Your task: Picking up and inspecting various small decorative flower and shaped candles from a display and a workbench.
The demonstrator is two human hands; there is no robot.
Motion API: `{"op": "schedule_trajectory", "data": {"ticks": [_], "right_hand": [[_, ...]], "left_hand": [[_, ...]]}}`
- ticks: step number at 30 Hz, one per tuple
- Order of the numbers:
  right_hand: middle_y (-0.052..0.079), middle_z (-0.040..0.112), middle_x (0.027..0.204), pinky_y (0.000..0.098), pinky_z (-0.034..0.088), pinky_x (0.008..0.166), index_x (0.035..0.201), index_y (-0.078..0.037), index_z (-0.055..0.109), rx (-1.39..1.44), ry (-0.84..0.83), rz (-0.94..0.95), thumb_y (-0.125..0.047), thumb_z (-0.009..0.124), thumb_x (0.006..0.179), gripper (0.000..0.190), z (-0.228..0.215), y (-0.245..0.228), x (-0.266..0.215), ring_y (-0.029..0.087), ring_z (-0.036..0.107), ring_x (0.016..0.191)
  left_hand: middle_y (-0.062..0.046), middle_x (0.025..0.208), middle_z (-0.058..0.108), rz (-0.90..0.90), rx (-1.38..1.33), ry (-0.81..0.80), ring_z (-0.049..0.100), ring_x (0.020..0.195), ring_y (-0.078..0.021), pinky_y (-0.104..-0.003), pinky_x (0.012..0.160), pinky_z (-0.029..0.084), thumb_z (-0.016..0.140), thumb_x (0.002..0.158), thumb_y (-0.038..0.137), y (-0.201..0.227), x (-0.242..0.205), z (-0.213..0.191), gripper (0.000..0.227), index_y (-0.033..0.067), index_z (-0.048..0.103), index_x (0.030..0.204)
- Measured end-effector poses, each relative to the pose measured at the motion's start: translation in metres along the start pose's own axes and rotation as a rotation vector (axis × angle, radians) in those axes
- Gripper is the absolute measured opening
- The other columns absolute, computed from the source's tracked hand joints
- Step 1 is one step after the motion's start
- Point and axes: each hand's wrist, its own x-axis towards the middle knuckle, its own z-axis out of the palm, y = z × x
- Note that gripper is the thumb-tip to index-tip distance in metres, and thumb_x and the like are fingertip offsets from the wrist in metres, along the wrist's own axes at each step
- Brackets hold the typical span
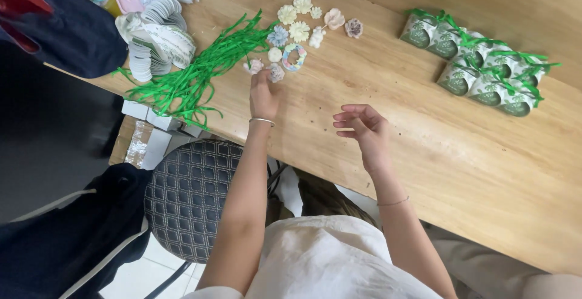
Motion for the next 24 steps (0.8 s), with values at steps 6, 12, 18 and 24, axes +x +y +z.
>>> {"op": "schedule_trajectory", "data": {"ticks": [6, 12, 18, 24], "right_hand": [[0.013, 0.074, 0.103, 0.0344, 0.063, 0.081, 0.116, 0.002, 0.065, -0.046, -0.017, 0.062, -0.001, 0.051, 0.1, 0.022, -0.015, -0.009, 0.026, 0.021, 0.073, 0.095], [0.014, 0.074, 0.103, 0.0343, 0.062, 0.082, 0.116, 0.002, 0.065, -0.041, -0.02, 0.116, -0.002, 0.051, 0.1, 0.022, -0.025, 0.007, 0.032, 0.021, 0.073, 0.095], [0.014, 0.074, 0.103, 0.0342, 0.063, 0.081, 0.116, 0.002, 0.065, -0.049, -0.069, 0.11, -0.002, 0.05, 0.101, 0.022, -0.019, 0.008, 0.034, 0.021, 0.073, 0.093], [0.013, 0.074, 0.103, 0.0334, 0.062, 0.081, 0.117, 0.002, 0.064, -0.057, -0.096, 0.095, 0.0, 0.049, 0.1, 0.024, -0.016, 0.011, 0.034, 0.02, 0.073, 0.092]], "left_hand": [[-0.015, 0.121, 0.061, 0.001, 0.274, -0.033, 0.057, 0.116, -0.0387, -0.051, 0.094, 0.049, 0.088, 0.072, 0.013, -0.006, 0.02, 0.015, 0.054, 0.0093, 0.063, 0.12], [-0.013, 0.126, 0.058, 0.055, 0.544, -0.105, 0.054, 0.122, -0.0333, -0.052, 0.092, 0.046, 0.089, 0.072, 0.023, -0.017, 0.029, 0.019, 0.058, 0.0115, 0.064, 0.123], [-0.014, 0.128, 0.056, 0.083, 0.609, -0.112, 0.052, 0.123, -0.0342, -0.051, 0.094, 0.045, 0.09, 0.068, 0.022, 0.002, 0.032, 0.012, 0.064, 0.0081, 0.062, 0.124], [-0.011, 0.125, 0.06, 0.146, 0.624, -0.11, 0.055, 0.121, -0.0318, -0.048, 0.095, 0.045, 0.089, 0.065, 0.016, -0.004, 0.02, 0.021, 0.062, 0.0093, 0.061, 0.12]]}}
